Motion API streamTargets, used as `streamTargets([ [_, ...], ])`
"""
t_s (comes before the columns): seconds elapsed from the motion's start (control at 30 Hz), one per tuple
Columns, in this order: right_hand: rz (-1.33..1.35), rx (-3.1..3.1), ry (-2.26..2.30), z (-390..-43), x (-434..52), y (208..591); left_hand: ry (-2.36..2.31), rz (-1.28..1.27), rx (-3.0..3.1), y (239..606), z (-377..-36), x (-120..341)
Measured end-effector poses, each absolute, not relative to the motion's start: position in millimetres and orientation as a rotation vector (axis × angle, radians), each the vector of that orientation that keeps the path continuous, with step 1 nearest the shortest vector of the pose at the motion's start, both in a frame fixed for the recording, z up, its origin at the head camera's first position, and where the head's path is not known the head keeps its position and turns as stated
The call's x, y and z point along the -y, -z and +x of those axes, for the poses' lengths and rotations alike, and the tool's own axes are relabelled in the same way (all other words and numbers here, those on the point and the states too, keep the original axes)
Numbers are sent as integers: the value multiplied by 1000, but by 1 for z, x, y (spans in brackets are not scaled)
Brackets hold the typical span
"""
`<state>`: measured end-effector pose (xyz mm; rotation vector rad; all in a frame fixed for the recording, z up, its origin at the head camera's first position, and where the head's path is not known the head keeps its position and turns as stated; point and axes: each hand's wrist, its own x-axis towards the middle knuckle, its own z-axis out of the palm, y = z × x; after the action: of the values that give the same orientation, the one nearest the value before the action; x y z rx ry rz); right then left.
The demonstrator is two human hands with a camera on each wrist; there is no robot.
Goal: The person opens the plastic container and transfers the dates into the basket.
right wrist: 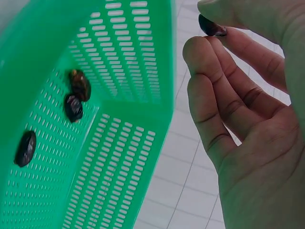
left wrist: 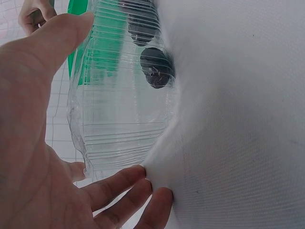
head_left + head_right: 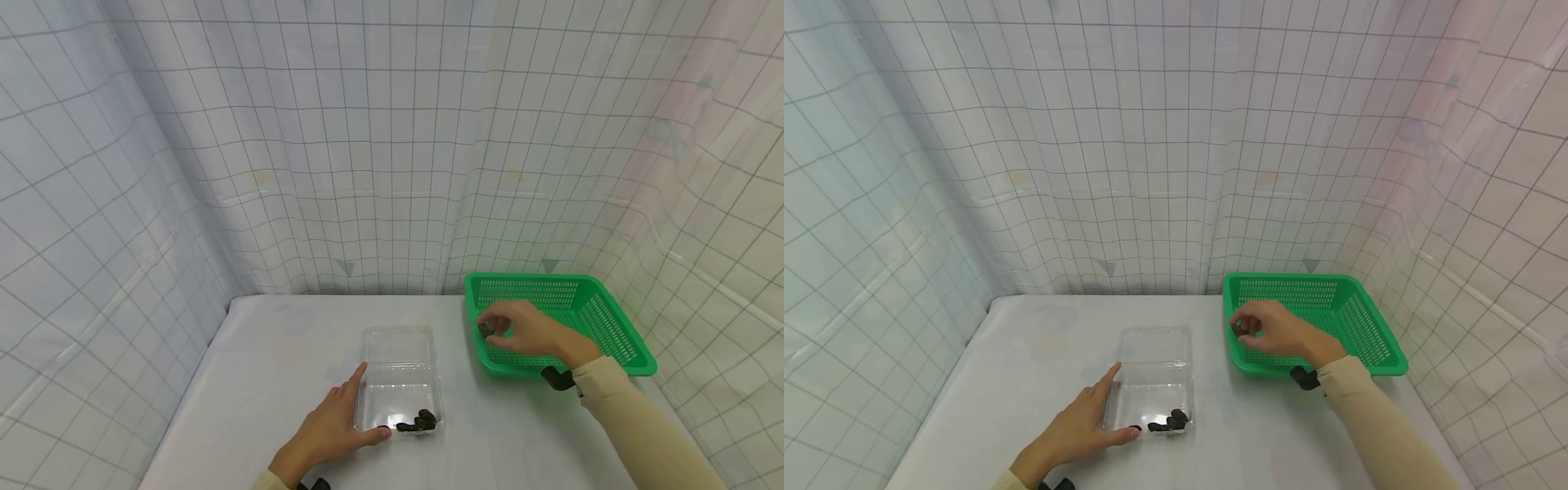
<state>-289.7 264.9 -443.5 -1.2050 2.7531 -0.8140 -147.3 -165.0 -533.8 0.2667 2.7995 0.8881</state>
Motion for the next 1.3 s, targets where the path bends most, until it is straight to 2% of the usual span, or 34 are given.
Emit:
streamTargets([
  [0.7, -1058, -2772, 623, -321, -292, 444, -881, 258, -2805, 534, -148, 165],
  [1.3, -942, -2728, 625, -327, -299, 453, -919, 252, -2792, 535, -146, 165],
])
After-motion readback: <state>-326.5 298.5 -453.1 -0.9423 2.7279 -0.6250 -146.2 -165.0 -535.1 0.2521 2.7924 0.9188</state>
